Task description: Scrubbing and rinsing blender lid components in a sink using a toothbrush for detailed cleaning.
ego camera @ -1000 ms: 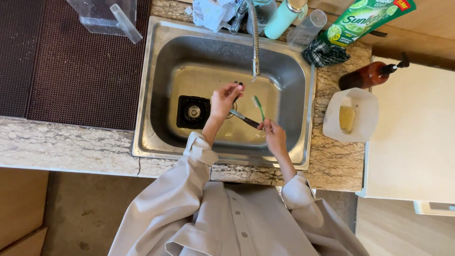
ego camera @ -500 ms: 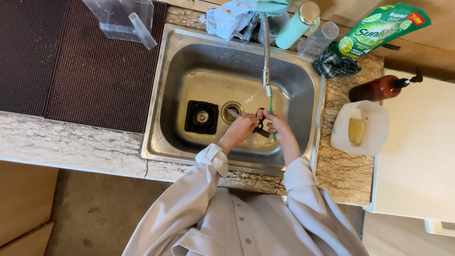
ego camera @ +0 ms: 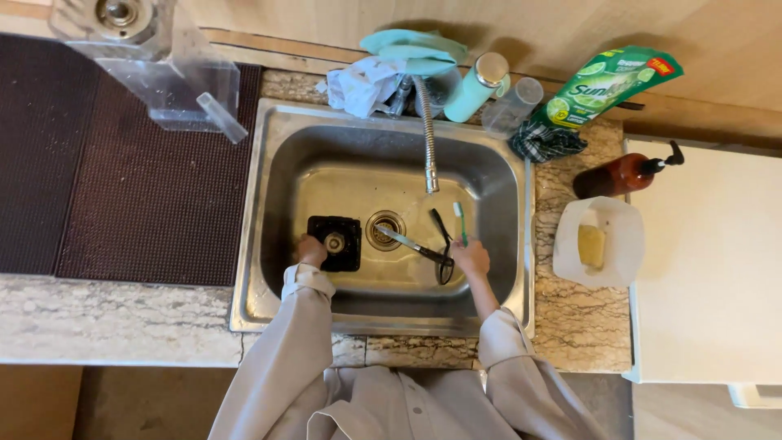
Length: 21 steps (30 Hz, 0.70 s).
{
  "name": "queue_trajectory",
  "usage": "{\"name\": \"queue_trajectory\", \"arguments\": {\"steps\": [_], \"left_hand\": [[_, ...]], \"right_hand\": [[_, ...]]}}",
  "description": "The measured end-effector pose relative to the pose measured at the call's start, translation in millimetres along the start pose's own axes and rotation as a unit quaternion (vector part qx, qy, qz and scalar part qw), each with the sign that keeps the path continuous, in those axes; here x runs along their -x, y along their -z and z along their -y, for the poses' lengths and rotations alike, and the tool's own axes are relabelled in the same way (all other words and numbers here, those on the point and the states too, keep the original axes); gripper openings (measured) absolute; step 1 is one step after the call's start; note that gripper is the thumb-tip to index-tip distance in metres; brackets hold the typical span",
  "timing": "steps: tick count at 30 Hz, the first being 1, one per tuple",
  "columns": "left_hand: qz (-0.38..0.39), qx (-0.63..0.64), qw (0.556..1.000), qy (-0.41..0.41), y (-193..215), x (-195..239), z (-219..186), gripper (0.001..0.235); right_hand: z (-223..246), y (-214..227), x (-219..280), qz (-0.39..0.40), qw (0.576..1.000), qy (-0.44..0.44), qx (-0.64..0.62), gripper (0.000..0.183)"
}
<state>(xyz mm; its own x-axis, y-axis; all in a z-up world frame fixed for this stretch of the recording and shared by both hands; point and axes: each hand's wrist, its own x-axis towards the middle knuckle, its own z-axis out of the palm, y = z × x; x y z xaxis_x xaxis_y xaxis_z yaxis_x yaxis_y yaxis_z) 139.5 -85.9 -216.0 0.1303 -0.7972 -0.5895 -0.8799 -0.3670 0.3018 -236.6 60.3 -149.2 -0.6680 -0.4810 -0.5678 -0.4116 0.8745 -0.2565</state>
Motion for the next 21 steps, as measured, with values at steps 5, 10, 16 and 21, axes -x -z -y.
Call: {"name": "queue_trajectory", "arguments": {"steps": [5, 10, 16, 21], "left_hand": [[-0.068, -0.047, 0.997, 0.000, -6.1, -22.5, 0.9, 0.043], [0.047, -0.054, 0.997, -0.024, 15.7, -21.2, -6.7, 0.064], [-0.025, -0.042, 0.974, -0.220, 47.1, 29.6, -60.3, 0.067], [-0.036, 0.108, 0.938, -0.327, 50.4, 78.8, -107.8, 0.065]], "right_hand": [[-1.5, 21.0, 25.3, 0.038, 0.998, 0.033, -0.034, 0.037], [14.1, 37.7, 63.2, 0.051, 0.997, 0.043, -0.050, 0.032], [58.0, 63.3, 117.0, 0.124, 0.964, 0.151, -0.179, 0.043], [76.8, 56.0, 116.4, 0.083, 0.906, 0.227, -0.348, 0.082]]}}
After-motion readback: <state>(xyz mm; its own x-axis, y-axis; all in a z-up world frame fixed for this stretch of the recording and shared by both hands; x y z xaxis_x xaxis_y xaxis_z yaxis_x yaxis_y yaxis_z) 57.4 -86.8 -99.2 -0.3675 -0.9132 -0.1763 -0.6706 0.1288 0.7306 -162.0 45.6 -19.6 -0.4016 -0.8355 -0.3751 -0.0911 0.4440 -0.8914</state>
